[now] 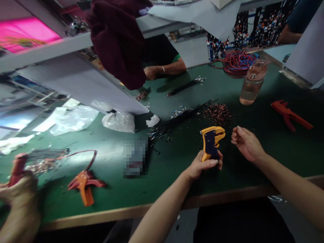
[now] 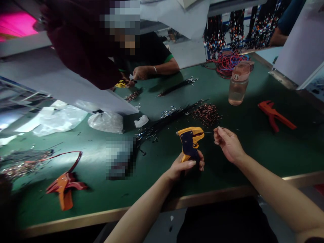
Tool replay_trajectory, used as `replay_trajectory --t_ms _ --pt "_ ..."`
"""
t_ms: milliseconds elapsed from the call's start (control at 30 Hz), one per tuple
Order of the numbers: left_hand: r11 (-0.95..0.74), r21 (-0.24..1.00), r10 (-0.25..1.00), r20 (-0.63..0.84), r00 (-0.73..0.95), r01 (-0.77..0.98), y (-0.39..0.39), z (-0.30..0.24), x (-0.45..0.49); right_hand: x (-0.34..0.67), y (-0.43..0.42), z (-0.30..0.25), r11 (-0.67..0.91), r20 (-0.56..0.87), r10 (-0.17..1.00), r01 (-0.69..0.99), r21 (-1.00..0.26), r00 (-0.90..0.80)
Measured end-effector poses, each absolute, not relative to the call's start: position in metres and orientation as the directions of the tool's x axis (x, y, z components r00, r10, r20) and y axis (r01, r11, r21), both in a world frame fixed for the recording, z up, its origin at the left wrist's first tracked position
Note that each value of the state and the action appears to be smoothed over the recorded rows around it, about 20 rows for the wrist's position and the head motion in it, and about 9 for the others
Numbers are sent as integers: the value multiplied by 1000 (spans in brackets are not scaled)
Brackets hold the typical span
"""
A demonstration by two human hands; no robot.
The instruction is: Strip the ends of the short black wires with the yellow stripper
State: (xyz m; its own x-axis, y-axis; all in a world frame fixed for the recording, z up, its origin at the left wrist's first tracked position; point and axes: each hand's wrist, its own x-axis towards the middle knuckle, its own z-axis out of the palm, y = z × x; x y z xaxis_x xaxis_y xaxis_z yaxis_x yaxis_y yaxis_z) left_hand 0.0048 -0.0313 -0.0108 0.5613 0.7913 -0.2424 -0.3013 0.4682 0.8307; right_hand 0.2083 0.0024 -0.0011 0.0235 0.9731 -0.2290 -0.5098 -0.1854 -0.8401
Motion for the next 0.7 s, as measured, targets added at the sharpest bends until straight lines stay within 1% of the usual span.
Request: replay_trajectory --t_ms 133,300,433,500,600,633,700 --pt "458 847 798 -257 546 -270 -32 -11 6 208 1 3 -206 -240 971 -523 -827 -4" --pt "438 871 809 -273 521 -224 -32 -10 4 207 0 7 -223 -268 963 -553 -803 2" --pt "412 901 810 -295 507 -134 -34 -8 6 209 2 6 -195 -243 970 -555 -808 13" --pt "396 912 835 -311 453 -105 -35 -9 9 209 3 5 -170 -239 970 -559 -811 52" --pt "398 910 872 -337 356 -115 -34 -11 12 208 4 3 -149 -243 965 -553 -819 100" --pt "405 905 872 -338 355 -132 -33 -13 12 208 4 2 -146 -240 965 -542 -827 107" --pt "418 886 858 -314 406 -199 -31 -15 12 208 4 -1 -126 -215 969 -510 -851 120"
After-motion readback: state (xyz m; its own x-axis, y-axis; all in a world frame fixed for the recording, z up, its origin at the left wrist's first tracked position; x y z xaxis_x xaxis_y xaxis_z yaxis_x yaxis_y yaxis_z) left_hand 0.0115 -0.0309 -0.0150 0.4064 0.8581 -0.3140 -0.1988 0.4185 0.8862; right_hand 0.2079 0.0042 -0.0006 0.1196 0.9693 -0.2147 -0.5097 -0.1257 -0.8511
